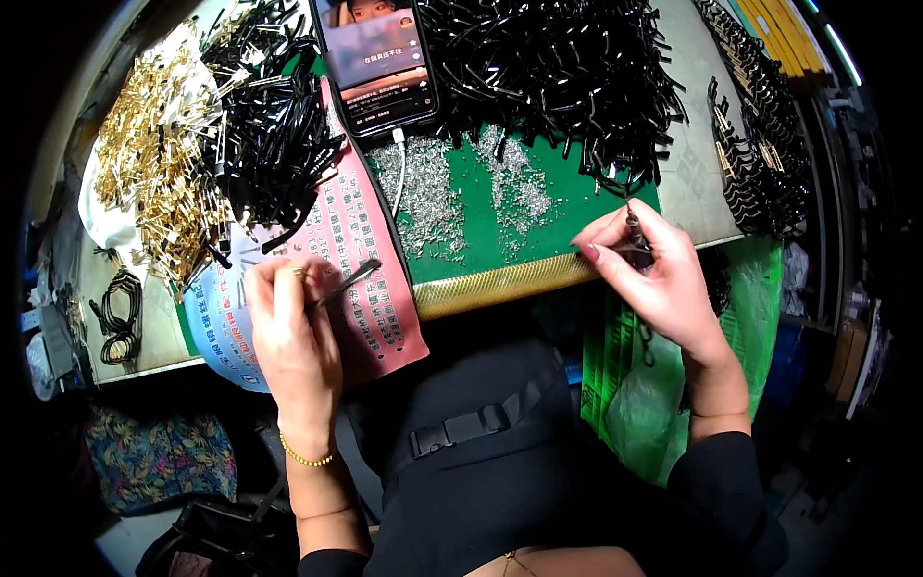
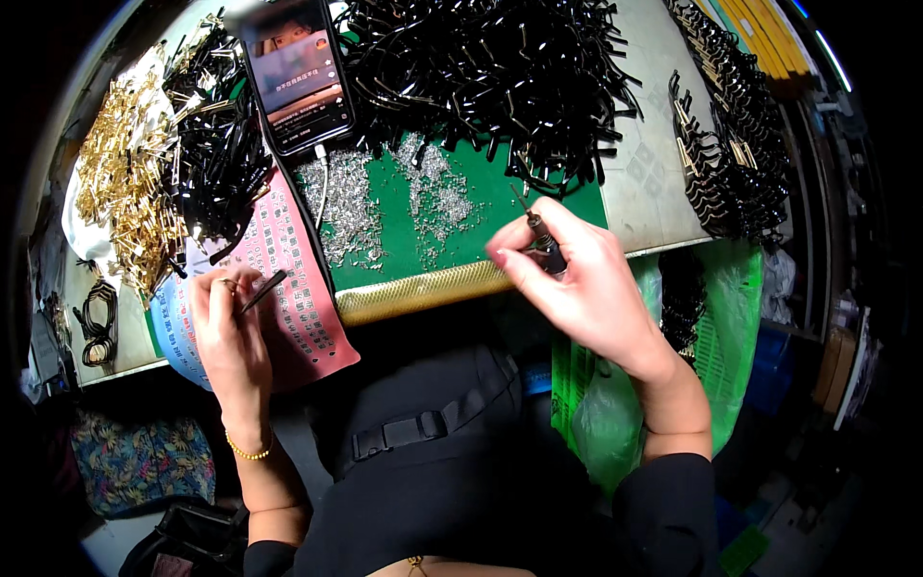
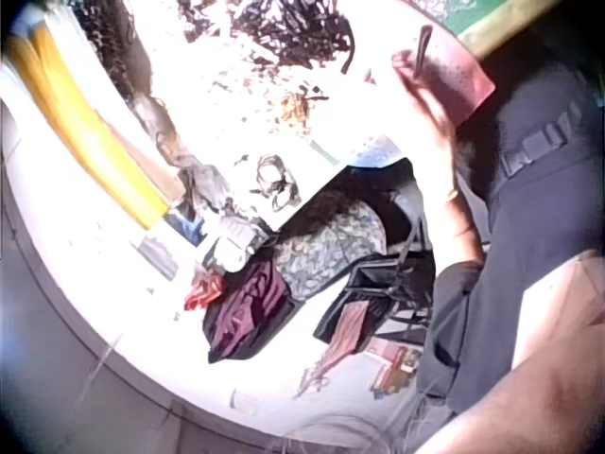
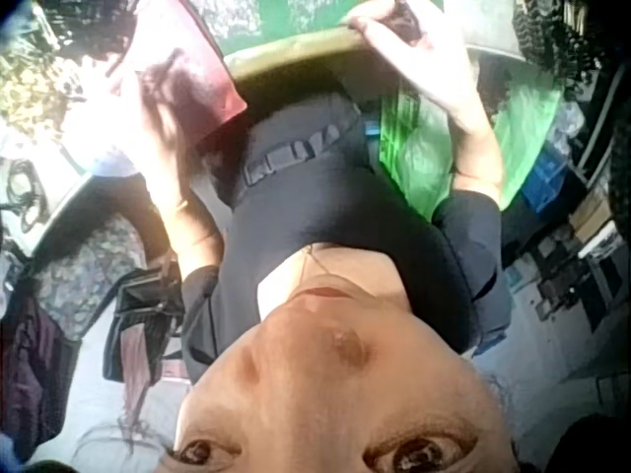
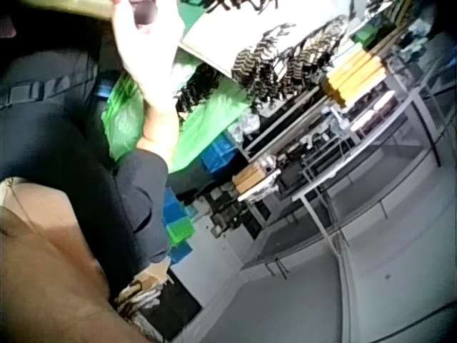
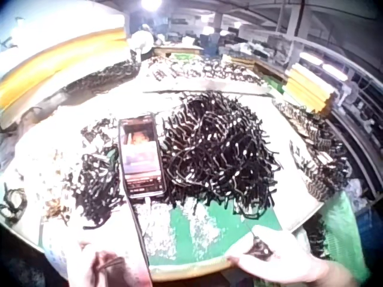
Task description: The person assembles eyeglasses by hand, inserting small metal components into the frame and using a wooden tool to press parts into place. The person repeatedly picks up frames, inserts pieces, and adjusts them on a green work surface.
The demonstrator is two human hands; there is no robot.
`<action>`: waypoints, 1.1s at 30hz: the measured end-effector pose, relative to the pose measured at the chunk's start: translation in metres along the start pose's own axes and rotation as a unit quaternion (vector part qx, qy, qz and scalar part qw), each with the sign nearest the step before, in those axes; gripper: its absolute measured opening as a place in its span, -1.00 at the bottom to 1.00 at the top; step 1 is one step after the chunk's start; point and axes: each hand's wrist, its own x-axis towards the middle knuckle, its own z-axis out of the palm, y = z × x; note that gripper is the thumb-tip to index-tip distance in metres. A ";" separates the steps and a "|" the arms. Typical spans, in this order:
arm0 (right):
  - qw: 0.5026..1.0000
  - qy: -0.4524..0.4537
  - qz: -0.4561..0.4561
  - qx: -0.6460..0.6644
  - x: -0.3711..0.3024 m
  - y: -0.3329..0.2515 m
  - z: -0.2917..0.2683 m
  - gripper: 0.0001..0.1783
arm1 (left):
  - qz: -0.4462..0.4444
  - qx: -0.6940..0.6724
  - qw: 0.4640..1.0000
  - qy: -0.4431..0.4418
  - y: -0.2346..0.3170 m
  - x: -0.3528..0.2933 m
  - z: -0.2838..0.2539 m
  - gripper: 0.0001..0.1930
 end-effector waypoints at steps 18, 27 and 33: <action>0.941 -0.132 0.147 0.274 0.023 -0.044 0.049 -0.83 | -0.061 -0.401 0.894 -0.191 0.053 -0.027 0.017 -0.85; 0.953 -0.168 0.015 -0.252 0.005 -0.023 0.010 -0.61 | -0.115 -0.357 0.904 -0.204 0.048 -0.034 0.018 -0.84; 0.902 -0.165 -0.105 -0.386 0.011 -0.014 0.013 -0.58 | -0.179 -0.501 0.834 -0.143 0.058 -0.017 0.035 -0.73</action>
